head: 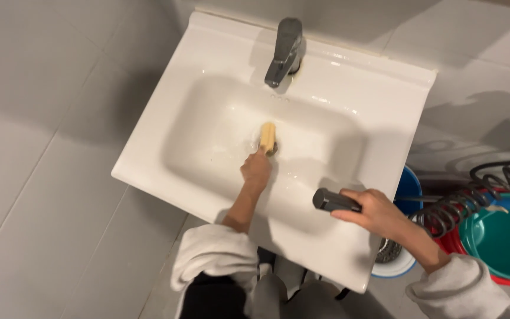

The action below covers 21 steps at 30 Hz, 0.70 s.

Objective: The person scrubs a white bathroom sink with a yellow brush while rinsing with a handheld shower head. They remove pink residue from the basin and surrounding surfaces, then rinse the brush and sink thoroughly.

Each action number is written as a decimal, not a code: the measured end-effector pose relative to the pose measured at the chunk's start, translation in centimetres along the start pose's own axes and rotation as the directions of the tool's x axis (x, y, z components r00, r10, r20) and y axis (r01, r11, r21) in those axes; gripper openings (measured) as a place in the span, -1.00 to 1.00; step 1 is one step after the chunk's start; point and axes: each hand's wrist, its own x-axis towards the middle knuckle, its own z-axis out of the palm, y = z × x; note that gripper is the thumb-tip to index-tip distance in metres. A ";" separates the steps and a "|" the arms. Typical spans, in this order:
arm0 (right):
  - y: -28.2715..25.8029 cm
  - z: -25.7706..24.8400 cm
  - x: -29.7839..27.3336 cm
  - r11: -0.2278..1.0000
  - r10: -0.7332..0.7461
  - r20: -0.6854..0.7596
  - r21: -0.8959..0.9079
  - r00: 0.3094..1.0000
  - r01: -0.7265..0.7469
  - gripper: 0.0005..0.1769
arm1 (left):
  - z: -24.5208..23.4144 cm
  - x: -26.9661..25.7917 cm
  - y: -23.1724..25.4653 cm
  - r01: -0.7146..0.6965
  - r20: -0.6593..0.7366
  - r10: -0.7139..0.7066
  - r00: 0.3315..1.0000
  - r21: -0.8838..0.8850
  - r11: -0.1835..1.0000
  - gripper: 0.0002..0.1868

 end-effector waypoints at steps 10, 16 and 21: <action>0.2 0.5 1.2 0.999 0.026 -0.042 -0.023 0.999 -0.027 -0.55 | -3.3 3.6 -9.4 -0.084 0.002 0.088 0.996 0.323 0.943 -0.44; -0.6 0.9 0.7 0.981 0.184 -0.113 -0.035 0.976 -0.189 -0.43 | -1.5 3.5 -6.5 -0.245 0.091 0.228 0.969 0.283 0.927 -0.50; -1.4 0.7 -0.4 0.957 0.269 -0.170 -0.060 0.948 -0.282 -0.28 | -6.0 3.0 -11.3 -0.373 0.135 0.349 0.927 0.395 0.840 -0.45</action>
